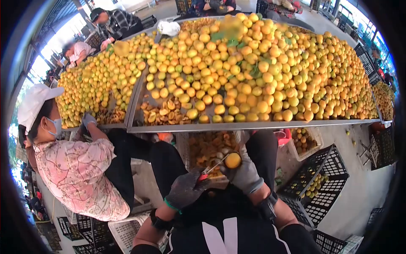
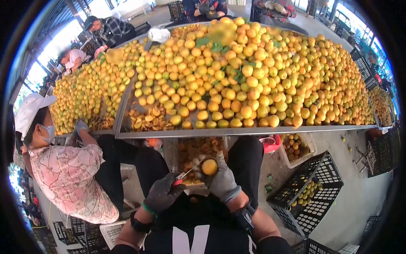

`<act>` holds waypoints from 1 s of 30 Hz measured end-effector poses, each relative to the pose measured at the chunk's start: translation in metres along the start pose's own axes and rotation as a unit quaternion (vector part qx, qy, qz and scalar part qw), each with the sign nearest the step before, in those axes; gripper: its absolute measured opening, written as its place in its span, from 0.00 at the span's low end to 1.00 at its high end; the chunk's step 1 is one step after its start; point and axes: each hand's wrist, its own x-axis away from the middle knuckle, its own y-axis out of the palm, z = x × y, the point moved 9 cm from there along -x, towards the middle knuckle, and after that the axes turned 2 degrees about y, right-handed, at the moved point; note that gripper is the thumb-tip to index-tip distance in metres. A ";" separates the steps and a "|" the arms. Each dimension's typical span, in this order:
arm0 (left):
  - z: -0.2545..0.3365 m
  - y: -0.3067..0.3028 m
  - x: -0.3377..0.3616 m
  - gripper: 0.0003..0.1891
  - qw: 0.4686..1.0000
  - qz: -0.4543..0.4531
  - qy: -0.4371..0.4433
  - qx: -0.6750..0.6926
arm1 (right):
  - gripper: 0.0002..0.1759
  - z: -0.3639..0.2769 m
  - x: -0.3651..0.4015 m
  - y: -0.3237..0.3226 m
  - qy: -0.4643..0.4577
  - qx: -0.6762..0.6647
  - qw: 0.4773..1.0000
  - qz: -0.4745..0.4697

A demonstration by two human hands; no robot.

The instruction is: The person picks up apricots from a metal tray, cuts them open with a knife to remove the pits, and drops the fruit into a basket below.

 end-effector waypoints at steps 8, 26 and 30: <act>0.010 0.006 -0.006 0.19 0.997 -0.058 -0.034 -0.044 | 0.36 0.004 0.035 0.041 -0.033 0.148 0.980 -0.130; 0.002 0.042 0.015 0.18 0.981 -0.173 -0.025 -0.089 | 0.27 0.019 0.046 0.074 -0.091 0.255 0.927 -0.259; -0.010 0.054 0.016 0.22 0.980 -0.184 -0.066 -0.028 | 0.25 0.019 0.042 0.071 -0.096 0.238 0.938 -0.234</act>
